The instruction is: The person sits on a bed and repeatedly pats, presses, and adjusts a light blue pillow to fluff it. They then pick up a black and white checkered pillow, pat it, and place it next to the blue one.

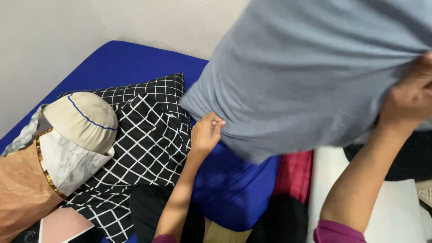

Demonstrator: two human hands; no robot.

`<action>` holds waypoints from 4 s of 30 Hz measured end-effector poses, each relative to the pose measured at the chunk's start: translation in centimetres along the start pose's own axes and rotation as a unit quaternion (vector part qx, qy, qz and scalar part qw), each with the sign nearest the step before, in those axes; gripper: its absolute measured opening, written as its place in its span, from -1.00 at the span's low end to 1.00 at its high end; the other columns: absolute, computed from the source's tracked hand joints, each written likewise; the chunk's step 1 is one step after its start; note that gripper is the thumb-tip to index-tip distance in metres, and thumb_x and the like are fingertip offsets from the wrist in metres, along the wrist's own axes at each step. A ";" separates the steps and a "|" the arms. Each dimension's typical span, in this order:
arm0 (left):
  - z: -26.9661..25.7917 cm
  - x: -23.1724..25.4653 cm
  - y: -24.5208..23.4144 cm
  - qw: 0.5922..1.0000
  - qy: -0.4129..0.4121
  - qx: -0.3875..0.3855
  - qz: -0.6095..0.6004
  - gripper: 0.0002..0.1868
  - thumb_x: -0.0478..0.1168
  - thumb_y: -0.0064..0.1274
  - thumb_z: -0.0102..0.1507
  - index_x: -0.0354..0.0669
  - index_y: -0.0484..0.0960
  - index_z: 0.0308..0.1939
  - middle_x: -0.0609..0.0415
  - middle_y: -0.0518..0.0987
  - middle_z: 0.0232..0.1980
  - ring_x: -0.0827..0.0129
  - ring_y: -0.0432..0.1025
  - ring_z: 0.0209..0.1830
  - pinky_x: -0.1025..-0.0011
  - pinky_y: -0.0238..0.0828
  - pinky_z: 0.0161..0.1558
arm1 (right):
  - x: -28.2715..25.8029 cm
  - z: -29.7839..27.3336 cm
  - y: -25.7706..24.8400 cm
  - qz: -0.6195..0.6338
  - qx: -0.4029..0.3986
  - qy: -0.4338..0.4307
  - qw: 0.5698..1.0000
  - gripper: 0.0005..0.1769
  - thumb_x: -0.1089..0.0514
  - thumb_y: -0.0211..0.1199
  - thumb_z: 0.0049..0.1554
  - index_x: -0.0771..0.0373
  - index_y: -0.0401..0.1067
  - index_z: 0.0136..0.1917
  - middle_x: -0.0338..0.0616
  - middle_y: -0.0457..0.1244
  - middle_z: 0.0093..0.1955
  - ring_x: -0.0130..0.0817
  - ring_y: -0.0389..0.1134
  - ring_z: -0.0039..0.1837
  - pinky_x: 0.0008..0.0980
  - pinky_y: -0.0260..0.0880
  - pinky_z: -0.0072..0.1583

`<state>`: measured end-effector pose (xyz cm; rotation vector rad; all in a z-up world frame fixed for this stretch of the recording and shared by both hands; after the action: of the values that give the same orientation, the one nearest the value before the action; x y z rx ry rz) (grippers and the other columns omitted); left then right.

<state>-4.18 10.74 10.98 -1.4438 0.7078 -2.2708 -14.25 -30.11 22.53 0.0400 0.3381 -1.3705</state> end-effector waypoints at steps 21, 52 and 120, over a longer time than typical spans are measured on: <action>5.2 0.3 -3.6 0.846 0.076 0.298 -0.435 -0.34 0.07 0.19 0.36 -0.48 0.46 0.26 -0.12 0.57 0.22 0.22 0.47 0.21 0.34 0.35 0.28 | -23.1 5.6 5.5 -0.052 -0.106 -0.257 0.959 -0.40 -0.17 0.24 0.27 0.27 0.39 0.38 0.16 0.22 0.26 0.11 0.20 0.34 0.08 -0.07 0.49; 4.7 7.2 -8.2 0.908 0.298 0.224 0.189 -0.71 -0.02 0.07 0.38 -0.18 0.55 -0.03 0.07 0.51 -0.06 0.18 0.39 0.06 -0.04 0.04 0.44 | -22.7 0.2 11.3 -0.066 -0.191 -0.167 0.965 -0.62 -0.09 0.21 0.33 0.28 0.56 0.10 0.05 0.40 0.06 -0.01 0.37 0.18 0.10 0.00 0.46; 7.9 -10.4 -2.8 0.915 0.035 0.113 -0.386 -0.16 0.29 -0.77 0.48 -0.20 -0.05 0.67 -0.22 0.09 0.65 0.22 0.00 0.64 0.28 -0.18 0.60 | -1.4 -11.4 9.3 0.477 -0.019 0.376 0.795 -0.21 -0.30 -0.38 0.38 0.23 0.09 0.62 0.20 0.15 0.58 -0.03 0.21 0.58 -0.16 0.23 0.52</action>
<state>7.26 16.92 7.83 -1.7290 -0.1770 -2.8493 -7.97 -24.31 10.49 0.6560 0.8695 -0.2697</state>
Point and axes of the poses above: each hand's wrist, its own z-axis towards the middle knuckle, its own y-axis out of the palm, x = y × z, the point moved 1 cm from there along z, towards the middle knuckle
